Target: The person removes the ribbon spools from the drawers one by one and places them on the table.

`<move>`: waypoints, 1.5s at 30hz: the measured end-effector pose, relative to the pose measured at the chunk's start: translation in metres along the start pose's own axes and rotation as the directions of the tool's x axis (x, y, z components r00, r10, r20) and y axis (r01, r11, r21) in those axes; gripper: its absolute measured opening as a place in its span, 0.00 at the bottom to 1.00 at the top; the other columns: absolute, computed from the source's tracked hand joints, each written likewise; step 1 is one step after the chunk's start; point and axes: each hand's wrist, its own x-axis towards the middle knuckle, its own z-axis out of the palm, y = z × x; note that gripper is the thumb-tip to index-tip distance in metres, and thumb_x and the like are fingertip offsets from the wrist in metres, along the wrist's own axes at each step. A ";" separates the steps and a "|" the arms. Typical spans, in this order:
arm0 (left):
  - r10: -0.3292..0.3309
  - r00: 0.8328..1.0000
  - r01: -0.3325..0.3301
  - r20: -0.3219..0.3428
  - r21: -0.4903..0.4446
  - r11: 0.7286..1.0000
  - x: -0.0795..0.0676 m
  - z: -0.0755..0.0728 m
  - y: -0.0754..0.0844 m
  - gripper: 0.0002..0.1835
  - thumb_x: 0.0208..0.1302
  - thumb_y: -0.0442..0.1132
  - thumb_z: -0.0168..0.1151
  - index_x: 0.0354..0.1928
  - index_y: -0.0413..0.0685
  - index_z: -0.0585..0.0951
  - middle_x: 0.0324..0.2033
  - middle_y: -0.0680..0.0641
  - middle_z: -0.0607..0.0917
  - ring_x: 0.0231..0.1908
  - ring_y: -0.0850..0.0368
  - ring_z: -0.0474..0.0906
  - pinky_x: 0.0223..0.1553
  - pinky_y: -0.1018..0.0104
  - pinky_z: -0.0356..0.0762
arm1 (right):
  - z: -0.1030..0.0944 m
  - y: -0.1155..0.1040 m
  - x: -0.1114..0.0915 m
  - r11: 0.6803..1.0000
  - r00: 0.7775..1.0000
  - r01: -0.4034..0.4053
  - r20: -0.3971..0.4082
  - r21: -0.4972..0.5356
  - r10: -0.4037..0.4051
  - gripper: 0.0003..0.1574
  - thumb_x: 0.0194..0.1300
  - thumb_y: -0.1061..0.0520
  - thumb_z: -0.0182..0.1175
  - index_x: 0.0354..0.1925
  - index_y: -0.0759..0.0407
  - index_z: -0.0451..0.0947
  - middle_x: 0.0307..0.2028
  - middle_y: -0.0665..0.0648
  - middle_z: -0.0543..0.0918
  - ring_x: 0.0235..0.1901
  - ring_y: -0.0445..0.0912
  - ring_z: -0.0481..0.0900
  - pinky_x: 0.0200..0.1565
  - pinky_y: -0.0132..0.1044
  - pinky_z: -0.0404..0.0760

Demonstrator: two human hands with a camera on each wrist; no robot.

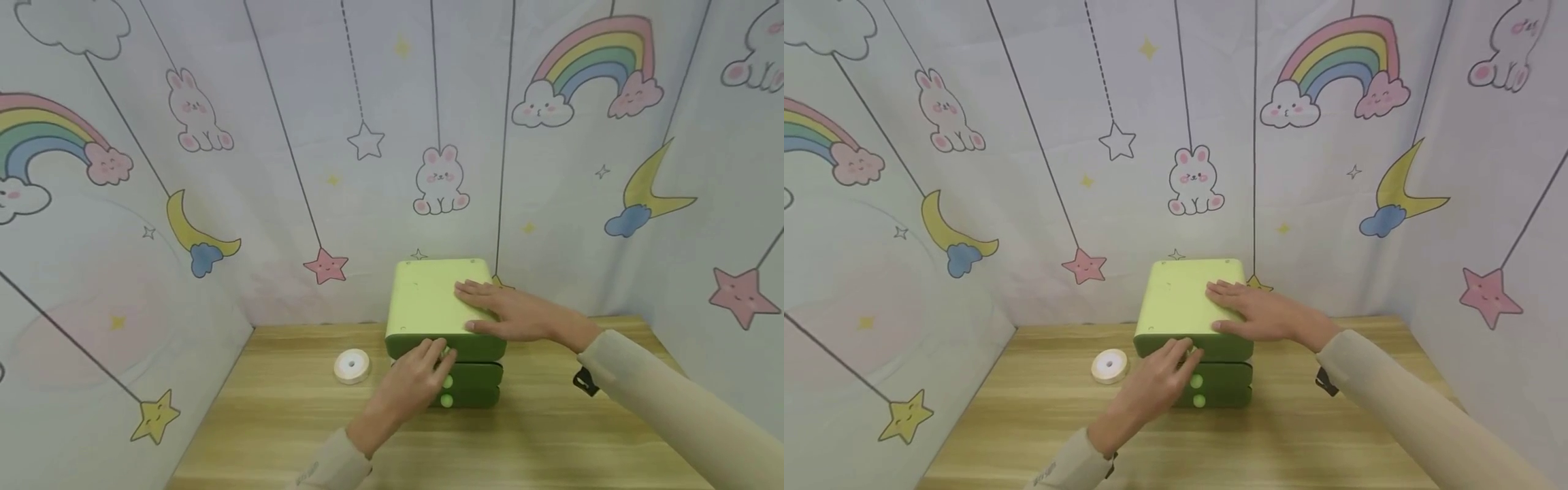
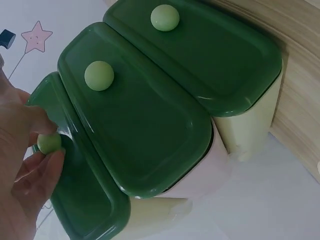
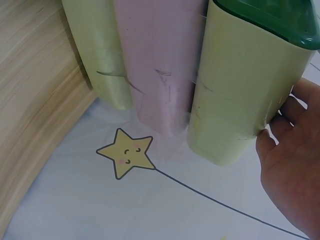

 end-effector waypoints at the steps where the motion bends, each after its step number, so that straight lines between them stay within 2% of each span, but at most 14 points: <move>1: 0.012 1.000 -0.012 -0.011 0.020 1.000 -0.001 -0.001 0.001 0.13 0.70 0.33 0.67 0.54 0.49 0.88 0.50 0.46 0.86 0.44 0.58 0.84 0.46 0.75 0.85 | 0.001 0.000 0.000 1.000 1.000 0.000 0.003 -0.001 0.000 0.46 0.79 0.33 0.51 0.83 0.53 0.55 0.84 0.55 0.55 0.83 0.57 0.54 0.79 0.62 0.61; 3: 0.039 0.997 -0.036 -0.062 0.046 0.998 -0.004 -0.002 0.005 0.11 0.75 0.33 0.61 0.52 0.49 0.89 0.48 0.46 0.87 0.42 0.58 0.85 0.42 0.74 0.85 | 0.002 0.000 0.000 1.000 1.000 -0.001 0.010 0.009 0.001 0.47 0.79 0.33 0.51 0.83 0.53 0.55 0.84 0.55 0.55 0.83 0.57 0.54 0.79 0.62 0.61; 7: 0.095 0.983 -0.091 -0.155 0.036 0.995 -0.009 -0.002 0.014 0.21 0.82 0.31 0.44 0.46 0.48 0.89 0.44 0.48 0.87 0.39 0.60 0.85 0.41 0.76 0.85 | 0.002 -0.001 0.001 1.000 1.000 0.002 0.013 0.021 -0.002 0.47 0.79 0.34 0.53 0.83 0.54 0.55 0.84 0.55 0.55 0.83 0.57 0.53 0.79 0.61 0.60; 10: 0.115 0.984 -0.117 -0.133 -0.004 0.993 -0.014 0.002 0.021 0.22 0.83 0.32 0.41 0.44 0.49 0.88 0.43 0.50 0.87 0.40 0.61 0.85 0.42 0.77 0.85 | 0.001 -0.001 0.000 1.000 1.000 0.003 0.006 0.021 -0.003 0.47 0.78 0.35 0.54 0.82 0.55 0.56 0.83 0.56 0.55 0.83 0.57 0.53 0.79 0.61 0.60; 12: 0.109 0.991 -0.110 -0.081 -0.016 0.994 -0.018 0.005 0.026 0.18 0.82 0.34 0.45 0.45 0.50 0.87 0.44 0.50 0.86 0.40 0.62 0.85 0.42 0.78 0.84 | 0.000 -0.001 0.000 1.000 1.000 0.003 0.000 0.019 -0.003 0.47 0.78 0.35 0.54 0.82 0.55 0.56 0.83 0.56 0.56 0.83 0.57 0.54 0.79 0.61 0.60; 16: 0.072 0.997 -0.072 0.027 -0.001 0.997 -0.025 0.010 0.031 0.07 0.76 0.40 0.61 0.48 0.53 0.87 0.46 0.51 0.86 0.40 0.62 0.84 0.41 0.78 0.84 | -0.001 0.000 -0.001 1.000 1.000 0.011 -0.010 0.020 -0.011 0.47 0.78 0.35 0.55 0.82 0.55 0.56 0.83 0.56 0.56 0.83 0.57 0.54 0.79 0.60 0.60; 19: 0.053 0.995 -0.055 0.079 0.025 0.998 -0.027 0.013 0.033 0.09 0.70 0.43 0.69 0.50 0.54 0.86 0.47 0.51 0.85 0.40 0.62 0.84 0.40 0.78 0.84 | 0.000 0.001 -0.001 1.000 1.000 0.012 -0.010 0.020 -0.012 0.47 0.78 0.35 0.54 0.82 0.55 0.56 0.83 0.56 0.56 0.83 0.57 0.54 0.80 0.61 0.60; 23: 0.035 0.991 -0.039 0.125 0.030 0.999 -0.029 0.018 0.035 0.11 0.69 0.42 0.71 0.51 0.54 0.86 0.48 0.51 0.85 0.41 0.63 0.84 0.40 0.78 0.84 | 0.000 0.002 -0.001 1.000 1.000 0.008 -0.004 0.020 -0.008 0.47 0.78 0.34 0.54 0.82 0.54 0.55 0.83 0.55 0.55 0.83 0.57 0.53 0.80 0.61 0.59; 27: 0.028 0.990 -0.033 0.141 0.032 0.999 -0.030 0.023 0.036 0.12 0.68 0.42 0.72 0.51 0.54 0.87 0.48 0.51 0.85 0.41 0.63 0.85 0.39 0.79 0.84 | 0.000 0.001 -0.001 1.000 1.000 0.002 0.000 0.019 -0.002 0.47 0.78 0.34 0.53 0.83 0.54 0.55 0.84 0.55 0.54 0.83 0.57 0.53 0.80 0.61 0.59; 38: 0.052 0.990 -0.065 0.130 0.096 0.993 -0.031 0.029 0.039 0.11 0.67 0.43 0.72 0.50 0.56 0.87 0.48 0.52 0.87 0.42 0.62 0.85 0.39 0.76 0.84 | 0.001 -0.001 -0.002 1.000 1.000 -0.004 -0.007 0.019 0.004 0.47 0.79 0.34 0.53 0.82 0.54 0.55 0.84 0.55 0.55 0.83 0.57 0.53 0.79 0.62 0.59; 43: 0.057 0.994 -0.067 0.092 0.109 0.992 -0.030 0.032 0.041 0.06 0.72 0.39 0.65 0.47 0.55 0.87 0.46 0.52 0.88 0.42 0.61 0.85 0.42 0.73 0.86 | 0.002 0.000 -0.002 1.000 1.000 -0.005 -0.014 0.021 0.005 0.47 0.78 0.34 0.53 0.82 0.54 0.56 0.83 0.54 0.55 0.83 0.57 0.53 0.80 0.61 0.59; 45: 0.057 0.996 -0.066 0.075 0.113 0.991 -0.030 0.033 0.041 0.09 0.75 0.36 0.59 0.46 0.54 0.87 0.45 0.52 0.88 0.43 0.60 0.85 0.43 0.73 0.86 | 0.002 0.000 -0.002 1.000 1.000 -0.005 -0.016 0.019 0.005 0.47 0.78 0.34 0.53 0.82 0.54 0.56 0.83 0.54 0.55 0.83 0.57 0.53 0.80 0.61 0.59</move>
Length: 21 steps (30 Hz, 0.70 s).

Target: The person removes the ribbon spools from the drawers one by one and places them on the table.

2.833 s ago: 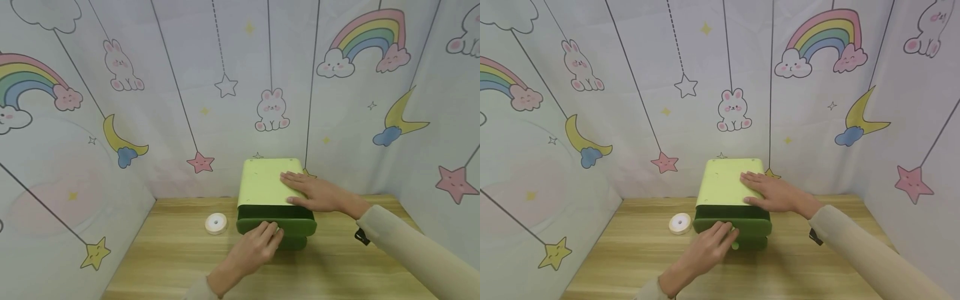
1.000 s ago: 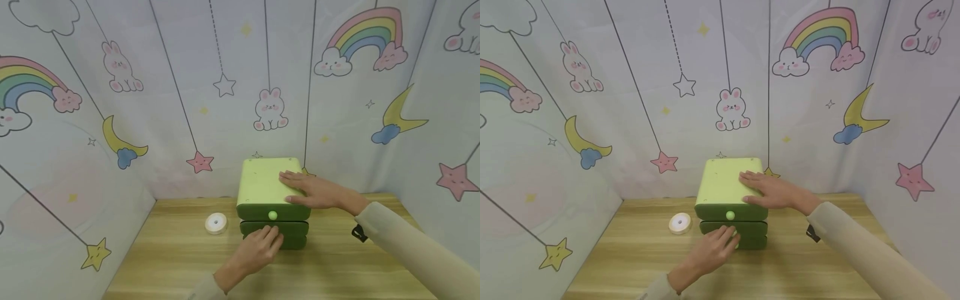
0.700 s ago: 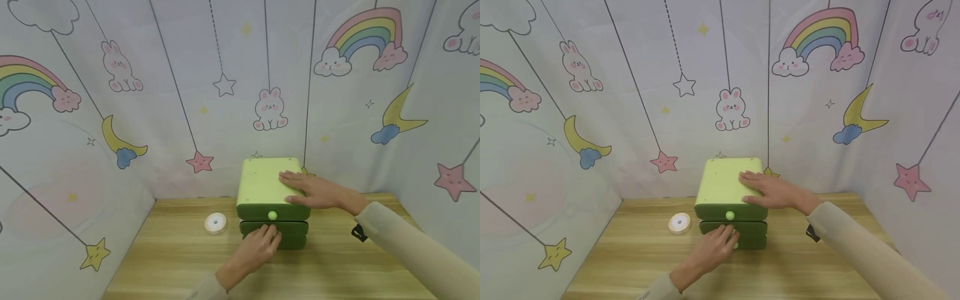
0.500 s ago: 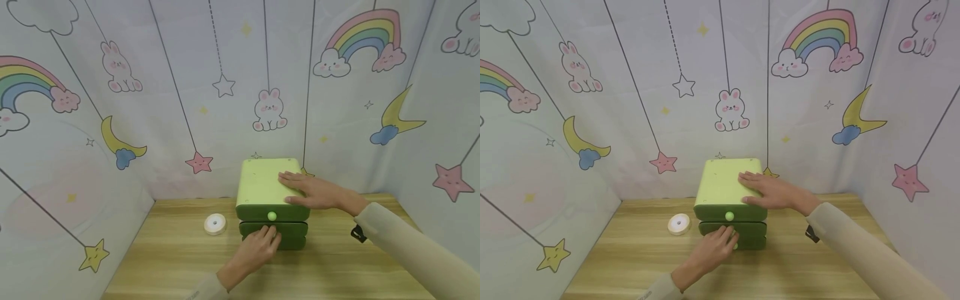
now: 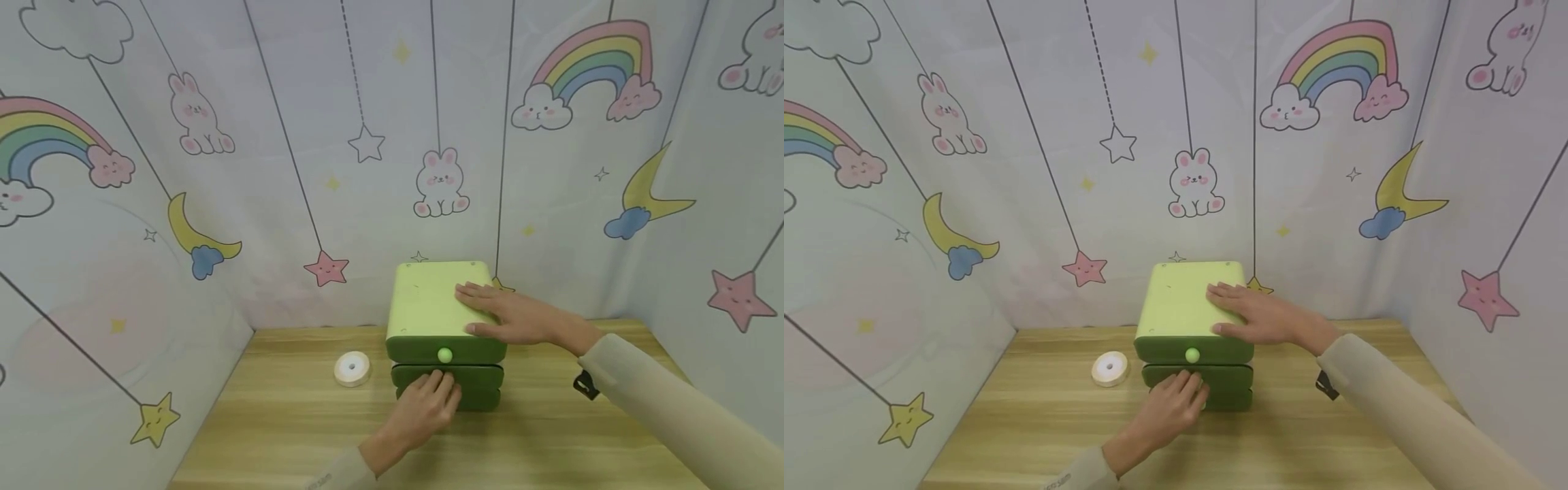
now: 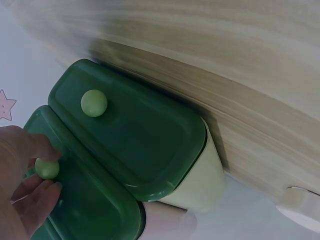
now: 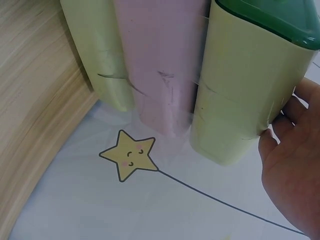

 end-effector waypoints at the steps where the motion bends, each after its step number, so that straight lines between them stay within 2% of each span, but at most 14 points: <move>1: 0.000 1.000 0.000 -0.004 0.001 1.000 0.000 0.000 0.000 0.10 0.76 0.36 0.58 0.46 0.54 0.88 0.45 0.52 0.88 0.43 0.60 0.85 0.44 0.73 0.86 | 0.000 0.000 0.000 1.000 1.000 0.000 -0.001 -0.004 0.000 0.47 0.78 0.33 0.53 0.82 0.53 0.56 0.83 0.54 0.55 0.83 0.57 0.53 0.80 0.61 0.59; 3: 0.001 1.000 -0.001 -0.010 0.001 1.000 0.001 0.000 0.000 0.10 0.76 0.36 0.59 0.46 0.53 0.89 0.44 0.52 0.88 0.43 0.60 0.85 0.45 0.73 0.86 | 0.001 0.001 0.000 1.000 1.000 0.000 -0.001 -0.008 0.000 0.47 0.78 0.33 0.52 0.82 0.53 0.56 0.83 0.54 0.55 0.83 0.57 0.53 0.80 0.61 0.59; 8: 0.007 1.000 -0.007 -0.019 0.009 1.000 0.002 0.000 0.001 0.07 0.69 0.39 0.70 0.46 0.53 0.90 0.44 0.52 0.88 0.44 0.59 0.85 0.45 0.74 0.86 | 0.002 0.002 0.000 1.000 1.000 0.003 -0.003 -0.012 -0.003 0.47 0.78 0.33 0.52 0.83 0.53 0.56 0.83 0.54 0.55 0.83 0.57 0.53 0.80 0.61 0.59; 13: 0.011 0.999 -0.011 -0.035 0.020 1.000 0.003 0.002 0.001 0.06 0.72 0.38 0.65 0.45 0.52 0.90 0.43 0.51 0.88 0.43 0.59 0.84 0.43 0.75 0.86 | 0.002 0.003 0.000 1.000 1.000 0.013 -0.012 -0.008 -0.013 0.47 0.78 0.34 0.53 0.82 0.54 0.56 0.83 0.54 0.56 0.83 0.57 0.54 0.80 0.61 0.60; 18: 0.019 0.999 -0.018 -0.027 0.028 0.999 0.003 0.000 0.000 0.06 0.70 0.39 0.69 0.45 0.51 0.90 0.43 0.51 0.87 0.43 0.59 0.84 0.44 0.75 0.86 | 0.002 0.003 0.000 1.000 1.000 0.008 -0.008 -0.005 -0.008 0.47 0.78 0.33 0.53 0.82 0.53 0.56 0.83 0.54 0.55 0.83 0.57 0.54 0.80 0.60 0.59; 21: 0.029 0.999 -0.028 -0.029 0.028 0.999 0.003 -0.002 0.000 0.08 0.74 0.36 0.63 0.45 0.50 0.89 0.43 0.52 0.88 0.43 0.59 0.84 0.44 0.74 0.86 | 0.001 0.002 0.000 1.000 1.000 0.005 -0.004 -0.004 -0.005 0.47 0.78 0.34 0.53 0.82 0.54 0.56 0.83 0.54 0.55 0.83 0.57 0.54 0.80 0.60 0.60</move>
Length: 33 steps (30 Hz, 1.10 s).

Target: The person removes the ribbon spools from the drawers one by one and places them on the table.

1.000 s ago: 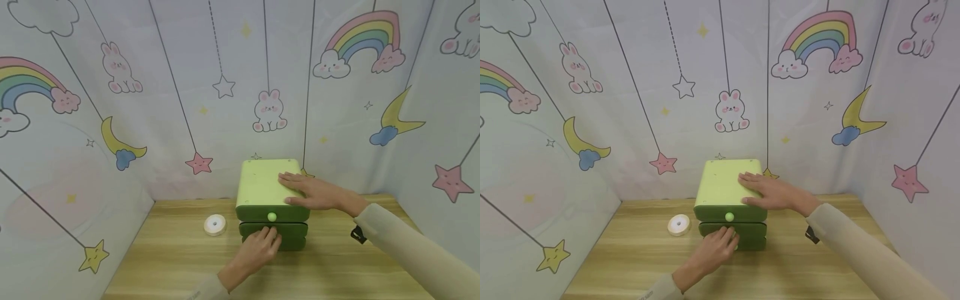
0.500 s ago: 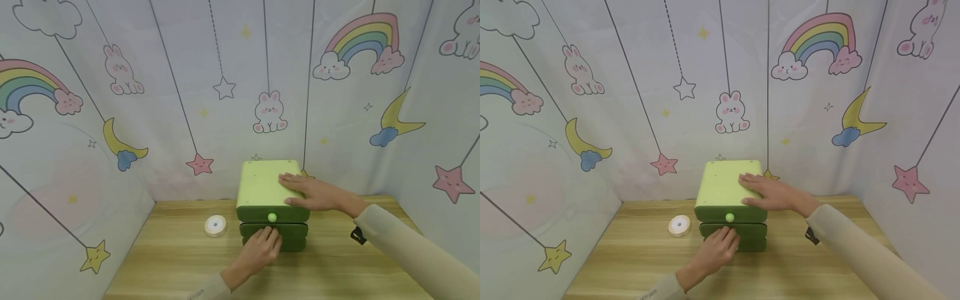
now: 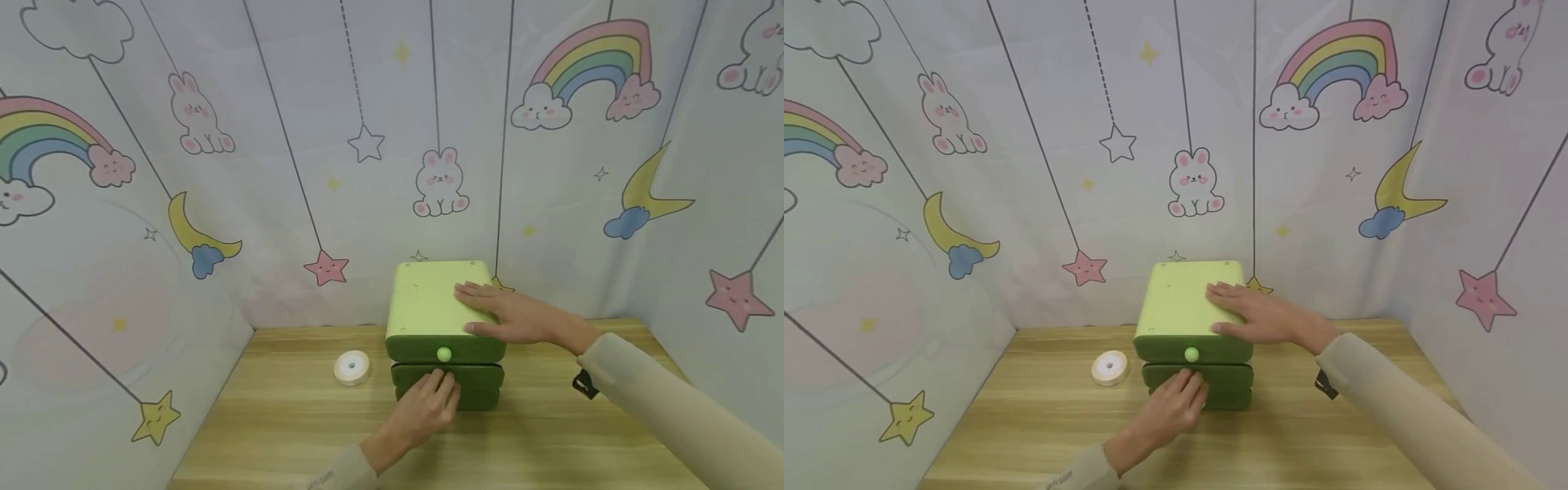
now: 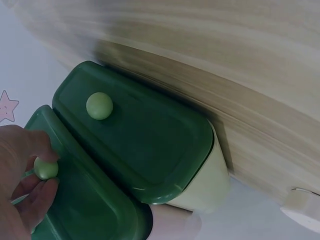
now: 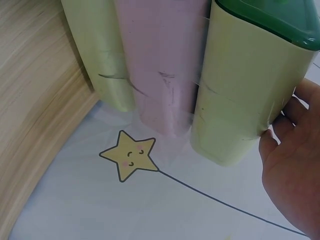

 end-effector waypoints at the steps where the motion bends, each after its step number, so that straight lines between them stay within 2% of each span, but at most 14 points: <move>1: 0.003 1.000 -0.003 -0.005 -0.003 1.000 0.000 -0.001 0.000 0.11 0.76 0.34 0.58 0.45 0.50 0.89 0.42 0.51 0.88 0.42 0.59 0.84 0.43 0.74 0.86 | 0.000 -0.001 0.000 1.000 1.000 0.000 0.000 -0.001 0.000 0.47 0.78 0.34 0.53 0.82 0.54 0.56 0.83 0.54 0.56 0.83 0.57 0.54 0.80 0.60 0.60; 5: 0.003 0.999 -0.004 -0.046 -0.014 1.000 -0.001 -0.003 0.001 0.25 0.81 0.29 0.39 0.43 0.48 0.89 0.41 0.51 0.87 0.41 0.59 0.83 0.41 0.73 0.85 | -0.002 -0.003 0.000 1.000 1.000 -0.003 0.002 -0.007 0.003 0.47 0.78 0.34 0.54 0.82 0.54 0.56 0.83 0.54 0.56 0.83 0.56 0.54 0.79 0.60 0.61; 7: -0.002 0.998 0.001 -0.066 -0.017 1.000 -0.002 -0.005 0.002 0.27 0.82 0.28 0.36 0.42 0.48 0.89 0.40 0.51 0.87 0.40 0.59 0.83 0.40 0.73 0.85 | -0.003 -0.003 0.000 1.000 1.000 -0.004 0.002 -0.010 0.004 0.47 0.78 0.34 0.54 0.82 0.54 0.56 0.83 0.54 0.56 0.83 0.56 0.54 0.79 0.60 0.61; 14: 0.004 0.997 -0.007 -0.079 -0.040 0.999 -0.007 -0.013 0.006 0.25 0.81 0.28 0.39 0.42 0.49 0.89 0.40 0.51 0.87 0.40 0.59 0.82 0.40 0.74 0.84 | -0.003 -0.002 0.000 1.000 1.000 -0.007 0.000 -0.007 0.007 0.47 0.78 0.34 0.54 0.82 0.53 0.56 0.83 0.54 0.56 0.83 0.56 0.54 0.79 0.60 0.61; 21: 0.029 0.988 -0.036 -0.154 -0.041 0.999 -0.012 -0.024 0.011 0.21 0.80 0.30 0.43 0.40 0.47 0.88 0.38 0.50 0.86 0.39 0.58 0.82 0.39 0.74 0.84 | -0.003 -0.003 0.000 1.000 1.000 -0.014 0.007 -0.001 0.014 0.47 0.77 0.34 0.54 0.82 0.53 0.56 0.83 0.53 0.56 0.83 0.56 0.54 0.80 0.60 0.60; 33: 0.069 0.972 -0.094 -0.223 -0.102 0.990 -0.018 -0.042 0.018 0.26 0.82 0.29 0.38 0.37 0.49 0.89 0.35 0.52 0.87 0.36 0.59 0.82 0.39 0.74 0.85 | -0.002 -0.002 0.001 1.000 1.000 -0.012 0.006 0.000 0.012 0.47 0.77 0.34 0.54 0.82 0.53 0.56 0.83 0.54 0.56 0.83 0.55 0.53 0.81 0.59 0.58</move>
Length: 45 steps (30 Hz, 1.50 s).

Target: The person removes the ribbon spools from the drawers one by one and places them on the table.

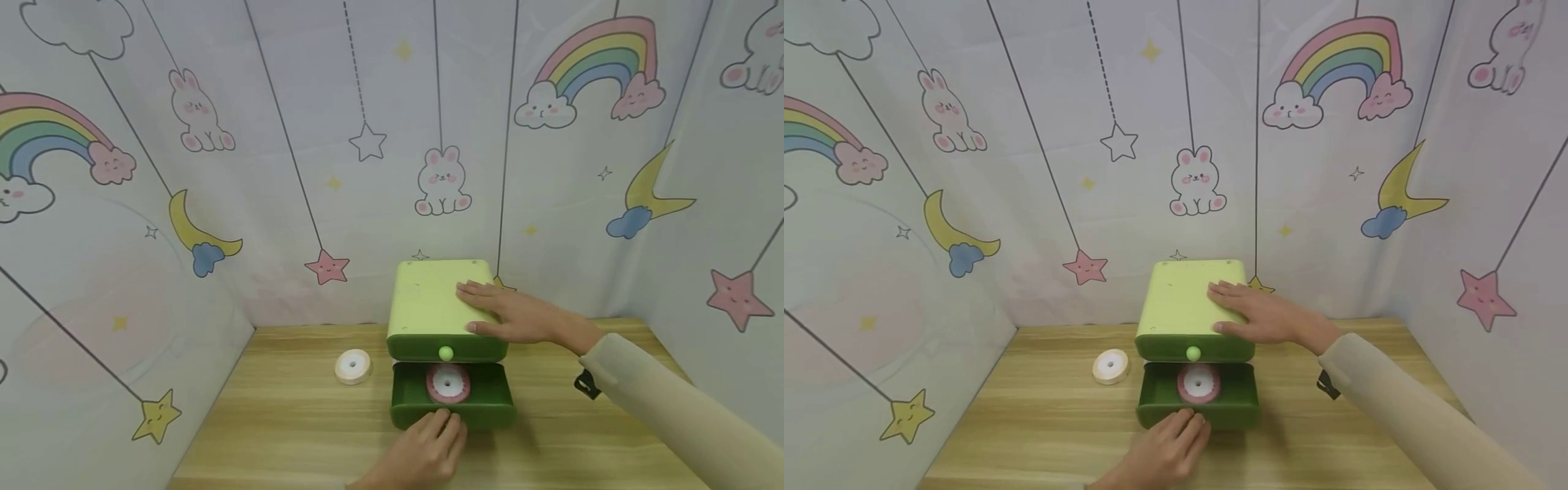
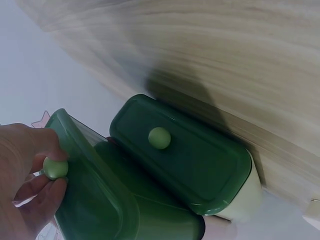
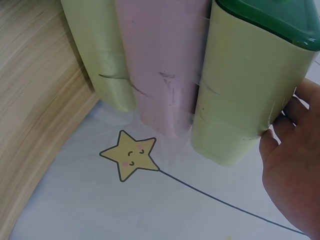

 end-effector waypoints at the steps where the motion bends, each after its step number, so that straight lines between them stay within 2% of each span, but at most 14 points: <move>1: 0.003 1.000 -0.003 0.007 -0.010 1.000 0.000 -0.001 0.001 0.26 0.82 0.30 0.39 0.38 0.49 0.89 0.36 0.51 0.87 0.36 0.59 0.82 0.38 0.74 0.85 | 0.000 0.000 0.000 1.000 1.000 0.001 -0.001 -0.001 -0.001 0.47 0.77 0.34 0.54 0.82 0.53 0.56 0.83 0.54 0.56 0.83 0.56 0.54 0.80 0.59 0.58; 10: -0.030 0.998 0.032 0.048 -0.052 0.998 0.001 -0.011 0.009 0.17 0.78 0.34 0.49 0.40 0.47 0.89 0.38 0.50 0.87 0.37 0.60 0.82 0.37 0.75 0.84 | 0.000 0.002 0.000 1.000 1.000 -0.001 -0.001 -0.002 0.001 0.47 0.77 0.34 0.54 0.82 0.52 0.56 0.83 0.53 0.56 0.84 0.55 0.53 0.80 0.60 0.58; 18: -0.029 0.999 0.030 0.027 -0.060 0.998 0.002 -0.016 0.016 0.19 0.80 0.40 0.46 0.40 0.47 0.87 0.37 0.51 0.86 0.37 0.61 0.80 0.37 0.76 0.81 | -0.001 0.004 0.000 1.000 1.000 -0.004 -0.001 -0.004 0.004 0.47 0.78 0.34 0.54 0.82 0.53 0.56 0.83 0.54 0.56 0.84 0.56 0.53 0.80 0.60 0.58; 28: -0.025 0.989 0.049 0.146 -0.161 0.986 0.000 -0.025 0.022 0.21 0.82 0.51 0.45 0.42 0.50 0.85 0.41 0.53 0.84 0.41 0.61 0.78 0.44 0.74 0.81 | -0.001 0.006 0.000 1.000 1.000 -0.006 0.002 0.000 0.006 0.47 0.78 0.33 0.53 0.83 0.52 0.55 0.84 0.54 0.55 0.84 0.56 0.53 0.80 0.61 0.58; 33: -0.033 0.990 0.057 0.137 -0.175 0.983 -0.002 -0.024 0.023 0.19 0.82 0.49 0.45 0.41 0.52 0.84 0.40 0.54 0.82 0.38 0.62 0.74 0.41 0.75 0.78 | 0.000 0.008 0.001 1.000 1.000 -0.007 0.000 0.004 0.007 0.48 0.77 0.32 0.53 0.83 0.51 0.55 0.84 0.52 0.55 0.84 0.55 0.52 0.81 0.60 0.57; 35: -0.032 0.993 0.051 0.116 -0.166 0.985 -0.005 -0.022 0.025 0.17 0.81 0.47 0.47 0.40 0.52 0.84 0.39 0.54 0.82 0.37 0.62 0.74 0.40 0.75 0.77 | 0.001 0.009 0.002 1.000 1.000 -0.005 -0.001 0.002 0.005 0.48 0.78 0.32 0.53 0.83 0.50 0.55 0.84 0.52 0.55 0.84 0.55 0.52 0.81 0.60 0.57; 39: -0.016 0.995 0.032 0.102 -0.154 0.988 -0.011 -0.019 0.028 0.09 0.73 0.48 0.57 0.40 0.54 0.83 0.39 0.55 0.81 0.36 0.63 0.72 0.38 0.76 0.74 | 0.003 0.010 0.002 1.000 1.000 0.001 0.000 0.002 -0.001 0.48 0.78 0.32 0.52 0.83 0.51 0.54 0.84 0.52 0.55 0.84 0.55 0.52 0.80 0.60 0.58; 42: -0.004 0.993 0.022 0.120 -0.153 0.988 -0.014 -0.017 0.031 0.08 0.69 0.50 0.60 0.40 0.55 0.82 0.39 0.56 0.80 0.37 0.64 0.71 0.36 0.77 0.72 | 0.003 0.009 0.002 1.000 1.000 0.004 -0.003 0.004 -0.004 0.47 0.78 0.32 0.52 0.83 0.51 0.55 0.84 0.52 0.55 0.84 0.56 0.52 0.80 0.61 0.58; 45: -0.008 0.989 0.033 0.147 -0.173 0.984 -0.015 -0.017 0.033 0.08 0.69 0.51 0.61 0.39 0.57 0.81 0.38 0.57 0.79 0.37 0.65 0.70 0.36 0.78 0.71 | 0.003 0.009 0.002 1.000 1.000 0.006 -0.008 0.001 -0.006 0.47 0.78 0.33 0.52 0.83 0.51 0.55 0.84 0.53 0.55 0.84 0.56 0.52 0.80 0.61 0.58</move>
